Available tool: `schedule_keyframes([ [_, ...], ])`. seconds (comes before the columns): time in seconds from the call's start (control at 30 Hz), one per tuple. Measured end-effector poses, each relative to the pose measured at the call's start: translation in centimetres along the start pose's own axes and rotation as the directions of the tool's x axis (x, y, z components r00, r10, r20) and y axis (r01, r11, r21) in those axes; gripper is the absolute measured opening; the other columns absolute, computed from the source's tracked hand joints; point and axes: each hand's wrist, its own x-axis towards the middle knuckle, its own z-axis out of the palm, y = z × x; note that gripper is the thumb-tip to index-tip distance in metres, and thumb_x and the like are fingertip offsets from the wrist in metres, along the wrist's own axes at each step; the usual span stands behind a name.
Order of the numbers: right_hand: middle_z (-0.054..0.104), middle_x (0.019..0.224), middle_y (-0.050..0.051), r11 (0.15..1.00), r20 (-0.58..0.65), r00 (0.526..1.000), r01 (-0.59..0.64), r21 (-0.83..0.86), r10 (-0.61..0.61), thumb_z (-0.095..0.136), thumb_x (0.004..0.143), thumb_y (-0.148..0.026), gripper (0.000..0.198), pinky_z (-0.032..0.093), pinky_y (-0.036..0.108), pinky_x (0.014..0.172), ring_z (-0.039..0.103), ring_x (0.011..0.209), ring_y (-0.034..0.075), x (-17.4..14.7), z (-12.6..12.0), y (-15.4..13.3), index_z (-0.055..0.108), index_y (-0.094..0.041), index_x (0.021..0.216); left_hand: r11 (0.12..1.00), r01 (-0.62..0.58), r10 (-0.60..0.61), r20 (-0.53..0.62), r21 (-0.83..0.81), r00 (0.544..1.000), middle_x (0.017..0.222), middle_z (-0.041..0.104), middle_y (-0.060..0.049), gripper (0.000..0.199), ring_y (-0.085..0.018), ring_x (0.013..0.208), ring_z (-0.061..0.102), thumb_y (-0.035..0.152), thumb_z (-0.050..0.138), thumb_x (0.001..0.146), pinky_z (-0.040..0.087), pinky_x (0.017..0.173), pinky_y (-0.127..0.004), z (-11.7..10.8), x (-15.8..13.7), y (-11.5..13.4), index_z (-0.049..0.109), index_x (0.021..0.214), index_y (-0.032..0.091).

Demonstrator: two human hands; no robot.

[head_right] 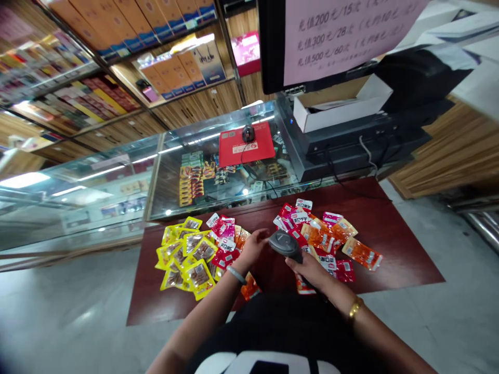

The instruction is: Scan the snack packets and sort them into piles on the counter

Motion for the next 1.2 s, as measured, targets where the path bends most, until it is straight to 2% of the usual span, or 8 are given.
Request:
schedule_keyframes([
  [0.07,0.046,0.048,-0.009,1.000,0.021,1.000,-0.006,-0.021,0.007,0.066,0.076,-0.065,0.049,0.030,0.023,0.043,0.039,0.039,0.009,0.0,0.3,-0.1,0.055,-0.021,0.095,0.933,0.010,0.001,-0.030,0.360,1.000,0.109,0.068,-0.010,0.029,-0.023,0.106,0.060,0.021,0.068,0.079,0.043,0.099,-0.039,-2.3,-2.7,-1.1,0.065,0.108,0.018],
  [0.17,0.049,0.047,-0.009,0.995,0.048,0.998,-0.027,-0.101,0.032,0.067,0.074,-0.064,0.052,0.032,0.023,0.043,0.042,0.040,0.011,0.0,0.8,0.3,0.056,-0.021,0.101,0.670,0.025,0.001,-0.035,0.742,0.999,0.115,0.062,-0.012,0.040,-0.029,0.115,0.052,0.026,0.074,0.073,0.039,0.101,-0.043,-5.5,-7.7,-3.4,0.064,0.111,0.019],
  [0.3,0.047,0.045,-0.010,0.985,0.098,0.990,-0.085,-0.150,0.100,0.065,0.075,-0.065,0.057,0.033,0.024,0.042,0.042,0.038,0.012,0.0,1.5,1.4,0.056,-0.020,0.110,0.481,-0.077,0.013,0.081,0.873,0.997,0.134,0.052,-0.013,0.045,-0.031,0.123,0.044,0.025,0.067,0.079,0.036,0.101,-0.044,-6.1,-12.1,-6.4,0.058,0.123,0.022],
  [0.43,0.051,0.047,-0.008,0.980,0.146,0.986,-0.058,-0.191,0.087,0.069,0.072,-0.062,0.062,0.038,0.025,0.044,0.047,0.040,0.014,-0.2,2.0,1.6,0.058,-0.019,0.115,0.511,-0.056,0.021,0.053,0.858,0.998,0.122,0.059,-0.013,0.022,-0.030,0.119,0.047,0.029,0.056,0.087,0.034,0.102,-0.044,-5.0,-12.4,-7.7,0.064,0.105,0.020],
  [0.63,0.064,0.055,-0.001,0.979,0.138,0.988,-0.037,-0.198,0.066,0.072,0.073,-0.059,0.059,0.051,0.033,0.055,0.061,0.052,0.021,-1.2,2.1,1.6,0.064,-0.020,0.117,0.847,0.283,-0.192,-0.238,0.449,0.952,0.081,0.065,-0.003,0.018,-0.018,0.077,0.060,0.035,0.055,0.087,0.041,0.072,-0.028,-5.0,-9.6,-8.4,0.059,0.096,0.021],
  [0.77,0.071,0.067,0.006,0.978,0.115,0.993,0.034,-0.206,-0.010,0.074,0.072,-0.058,0.059,0.055,0.038,0.066,0.068,0.072,0.028,-1.6,1.9,1.8,0.067,-0.018,0.114,0.966,0.243,-0.204,-0.327,0.083,0.923,0.074,0.063,0.000,0.022,-0.014,0.068,0.057,0.040,0.059,0.083,0.040,0.064,-0.024,-4.9,-8.2,-8.6,0.056,0.088,0.019],
  [0.97,0.067,0.067,0.001,0.968,0.151,0.988,0.056,-0.246,-0.019,0.070,0.075,-0.062,0.067,0.048,0.028,0.050,0.057,0.051,0.016,-1.7,1.5,2.8,0.060,-0.016,0.122,0.967,0.101,-0.180,-0.350,-0.234,0.919,0.075,0.064,-0.001,0.030,-0.015,0.068,0.058,0.043,0.067,0.075,0.044,0.064,-0.025,-4.5,-8.0,-8.4,0.058,0.086,0.017],
  [1.2,0.054,0.053,-0.006,0.959,0.240,0.971,0.050,-0.280,0.019,0.069,0.075,-0.064,0.066,0.037,0.022,0.042,0.047,0.042,0.011,-1.7,2.2,1.8,0.059,-0.018,0.120,0.825,0.113,-0.181,-0.069,-0.554,0.981,0.082,0.070,-0.005,0.038,-0.018,0.075,0.063,0.042,0.073,0.068,0.049,0.074,-0.031,-3.1,-7.3,-8.5,0.065,0.095,0.016],
])
